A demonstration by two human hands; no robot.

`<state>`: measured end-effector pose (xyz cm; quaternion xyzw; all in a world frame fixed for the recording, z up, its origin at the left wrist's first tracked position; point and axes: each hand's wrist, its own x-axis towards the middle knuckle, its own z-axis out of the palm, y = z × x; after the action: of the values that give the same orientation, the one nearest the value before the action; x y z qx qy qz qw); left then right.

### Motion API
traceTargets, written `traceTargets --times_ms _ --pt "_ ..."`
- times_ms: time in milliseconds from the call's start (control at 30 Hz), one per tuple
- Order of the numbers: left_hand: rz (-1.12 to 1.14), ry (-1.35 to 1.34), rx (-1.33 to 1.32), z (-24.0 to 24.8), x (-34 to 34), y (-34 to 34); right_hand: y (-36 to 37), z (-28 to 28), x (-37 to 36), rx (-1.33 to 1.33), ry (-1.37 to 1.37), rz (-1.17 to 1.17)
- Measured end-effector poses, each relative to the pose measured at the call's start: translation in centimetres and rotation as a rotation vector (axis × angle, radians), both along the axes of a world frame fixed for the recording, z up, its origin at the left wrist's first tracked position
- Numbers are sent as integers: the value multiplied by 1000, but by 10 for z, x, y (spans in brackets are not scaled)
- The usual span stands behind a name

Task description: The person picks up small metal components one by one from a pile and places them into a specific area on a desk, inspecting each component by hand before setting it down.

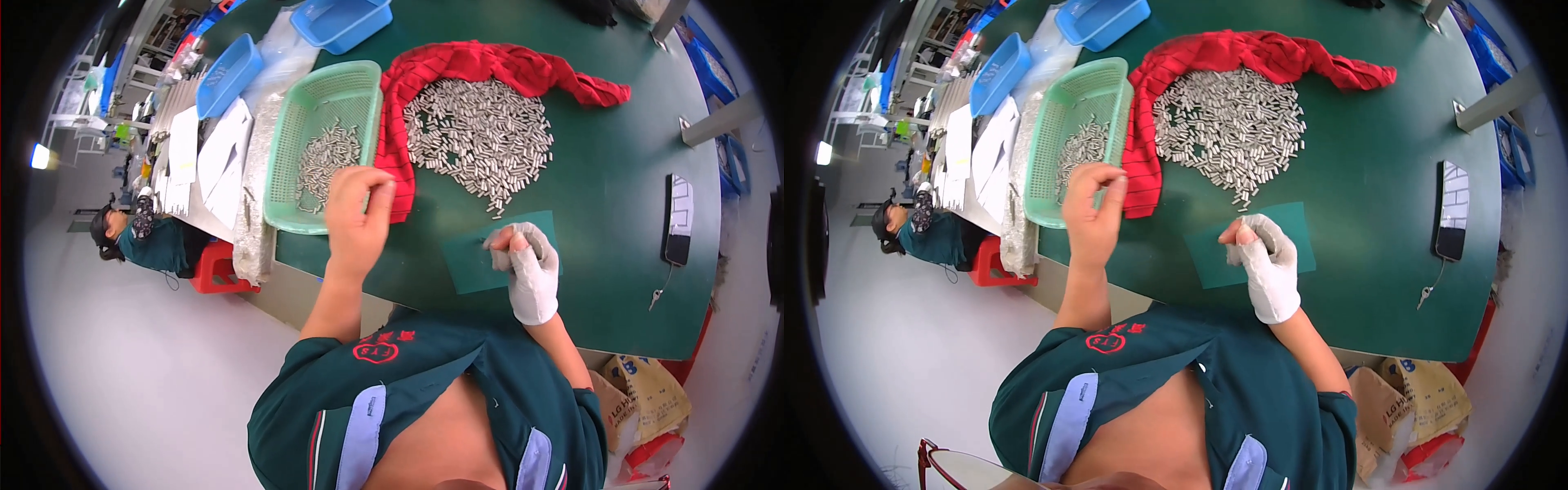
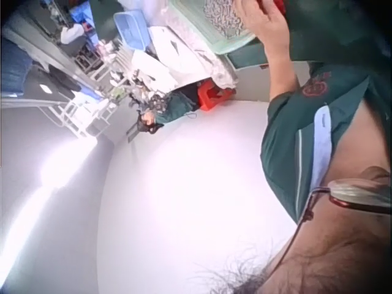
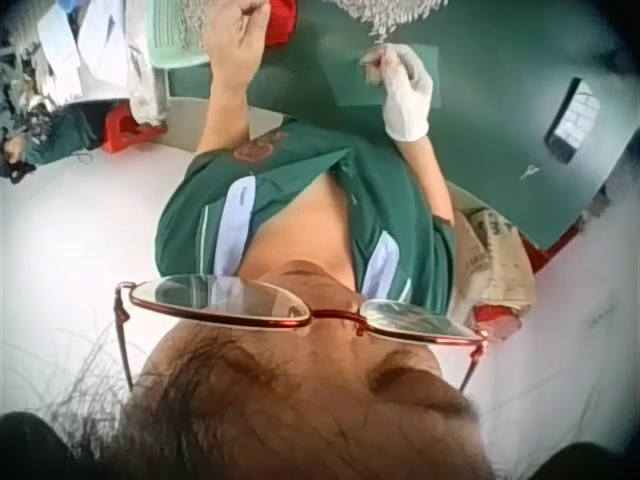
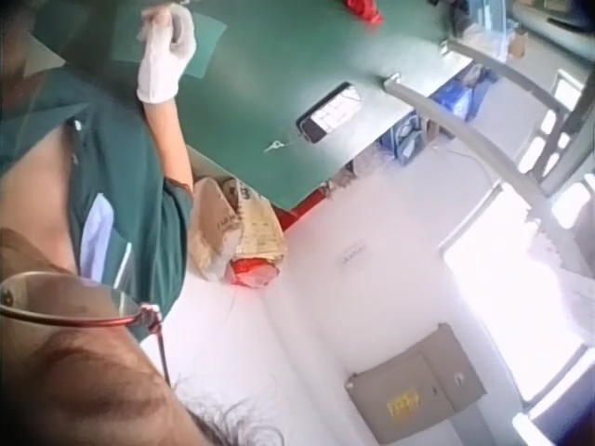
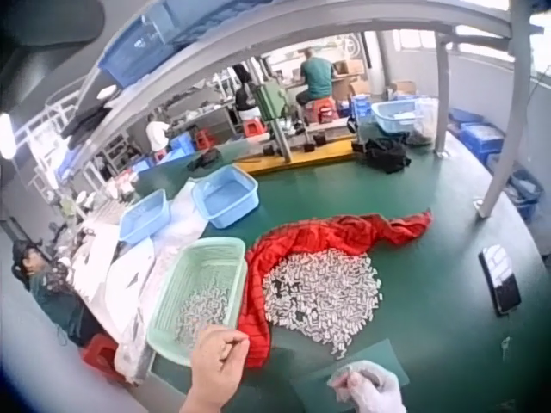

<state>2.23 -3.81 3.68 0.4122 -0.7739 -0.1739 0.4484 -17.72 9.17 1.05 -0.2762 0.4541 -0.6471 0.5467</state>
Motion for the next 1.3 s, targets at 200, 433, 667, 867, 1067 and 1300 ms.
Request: traceTargets --times_ms 200,433,667,867,1067,1300 --pt "-373 -245 93 -31 -52 5 2 -9 -10 -182 -201 -153" --pt "-433 -385 69 -53 -73 11 9 -13 -17 -94 -164 -123" --pt "-409 -465 11 -60 -85 11 10 -15 -20 -52 -195 -107" --pt "-478 -500 20 -61 -72 7 11 -13 -21 -3 -198 -91" --pt "-557 -166 229 -54 -62 9 11 -14 -21 -12 -218 -87" --pt "-621 2 428 -52 -51 16 12 -12 -16 -22 -201 -70"
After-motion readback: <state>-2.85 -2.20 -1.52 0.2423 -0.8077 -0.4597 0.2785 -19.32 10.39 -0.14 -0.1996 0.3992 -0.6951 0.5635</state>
